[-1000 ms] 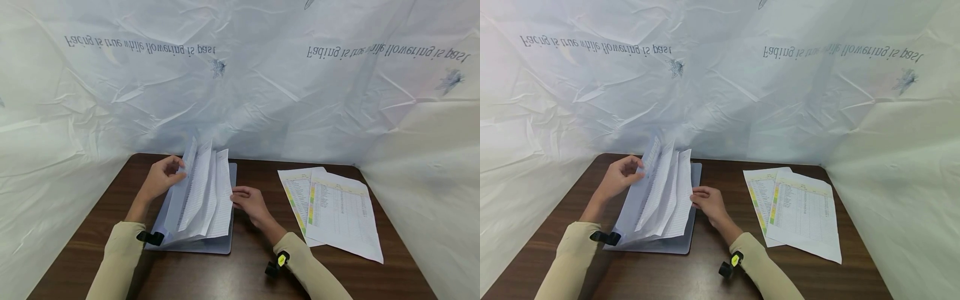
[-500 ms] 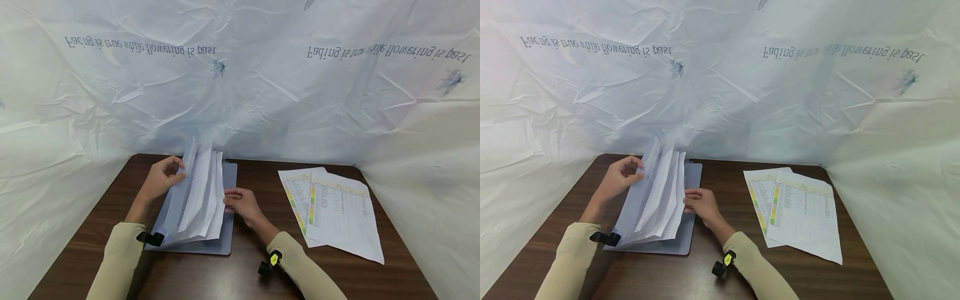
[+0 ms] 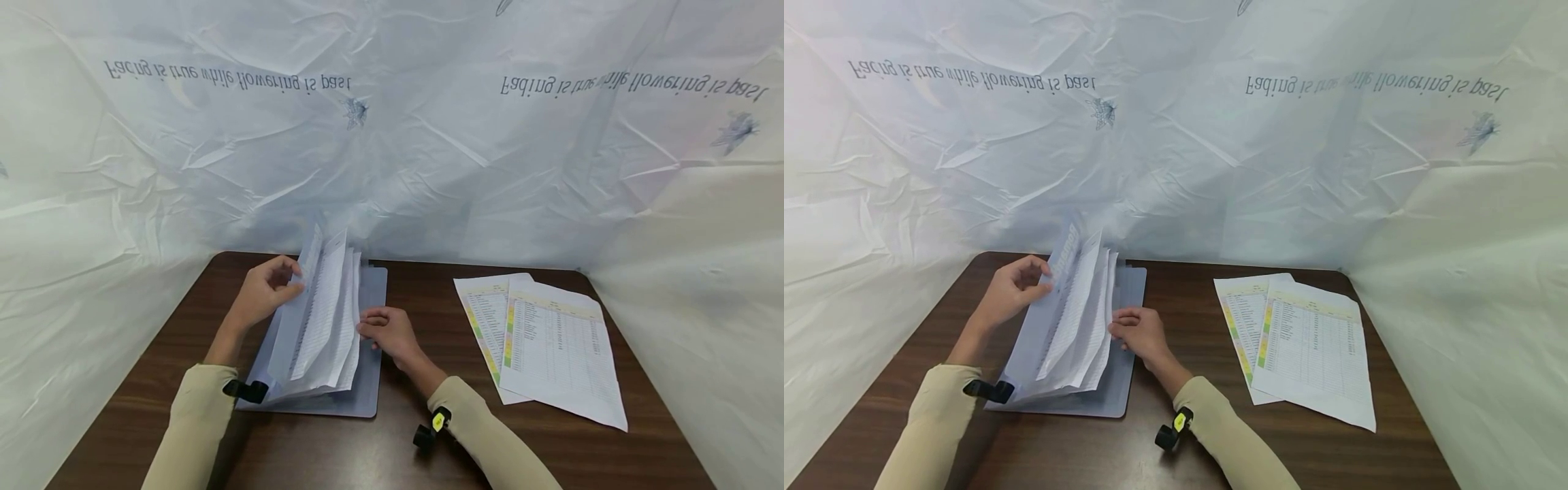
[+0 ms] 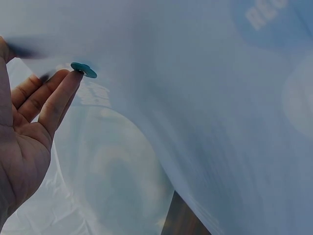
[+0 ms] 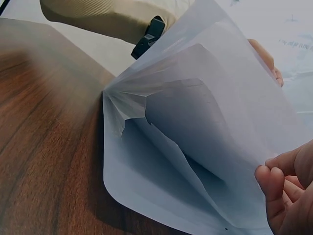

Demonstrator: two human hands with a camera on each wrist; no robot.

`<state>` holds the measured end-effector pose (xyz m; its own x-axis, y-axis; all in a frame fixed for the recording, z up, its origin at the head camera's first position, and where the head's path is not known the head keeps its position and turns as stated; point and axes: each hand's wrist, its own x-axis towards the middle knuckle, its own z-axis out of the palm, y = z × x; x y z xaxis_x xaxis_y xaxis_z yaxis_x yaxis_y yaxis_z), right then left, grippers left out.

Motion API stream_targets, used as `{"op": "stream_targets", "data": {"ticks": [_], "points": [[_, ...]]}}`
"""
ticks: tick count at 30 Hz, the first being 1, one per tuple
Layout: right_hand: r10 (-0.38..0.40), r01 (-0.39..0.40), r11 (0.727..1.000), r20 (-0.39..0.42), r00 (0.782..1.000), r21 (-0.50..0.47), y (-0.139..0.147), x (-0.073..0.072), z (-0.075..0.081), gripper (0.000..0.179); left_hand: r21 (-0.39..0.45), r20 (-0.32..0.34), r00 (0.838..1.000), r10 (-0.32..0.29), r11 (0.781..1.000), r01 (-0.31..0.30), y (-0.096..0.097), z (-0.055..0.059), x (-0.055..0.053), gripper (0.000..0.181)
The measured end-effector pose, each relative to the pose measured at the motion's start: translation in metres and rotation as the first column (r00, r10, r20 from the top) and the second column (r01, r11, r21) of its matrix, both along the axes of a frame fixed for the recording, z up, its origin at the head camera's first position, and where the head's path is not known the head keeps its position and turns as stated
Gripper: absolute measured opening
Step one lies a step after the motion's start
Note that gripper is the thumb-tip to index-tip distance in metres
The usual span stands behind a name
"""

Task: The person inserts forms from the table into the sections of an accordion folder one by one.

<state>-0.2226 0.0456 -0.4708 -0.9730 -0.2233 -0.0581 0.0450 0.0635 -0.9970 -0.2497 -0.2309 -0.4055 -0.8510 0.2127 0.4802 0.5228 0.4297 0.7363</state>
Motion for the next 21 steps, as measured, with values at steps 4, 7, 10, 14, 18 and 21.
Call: {"op": "stream_targets", "data": {"ticks": [4,7,10,14,18,21], "points": [[-0.006,0.006,1.0,-0.006,1.0,0.017,0.001,-0.001,-0.002,0.025,-0.002,0.003,1.0,0.002,1.0,-0.002,0.0,0.0,0.0,0.021],[-0.011,0.012,1.0,-0.009,1.0,0.022,0.006,-0.001,-0.001,0.026,-0.006,0.009,1.0,0.008,1.0,-0.008,0.0,-0.001,0.0,0.021],[-0.023,0.025,0.999,-0.03,0.999,0.045,0.014,0.0,0.003,0.028,-0.008,0.019,1.0,0.013,1.0,-0.013,0.0,-0.001,-0.001,0.022],[-0.041,0.049,0.995,-0.096,0.995,0.089,0.029,0.001,0.008,0.03,-0.003,0.025,1.0,0.017,1.0,-0.017,-0.001,0.0,0.0,0.023],[-0.06,0.079,0.99,-0.156,0.986,0.121,0.048,-0.001,0.013,0.028,-0.007,0.028,0.999,0.021,1.0,-0.021,-0.001,-0.001,-0.001,0.023],[-0.076,0.104,0.985,-0.192,0.978,0.14,0.066,-0.002,0.018,0.028,-0.012,0.031,0.999,0.021,1.0,-0.021,0.0,-0.002,-0.001,0.022]]}}
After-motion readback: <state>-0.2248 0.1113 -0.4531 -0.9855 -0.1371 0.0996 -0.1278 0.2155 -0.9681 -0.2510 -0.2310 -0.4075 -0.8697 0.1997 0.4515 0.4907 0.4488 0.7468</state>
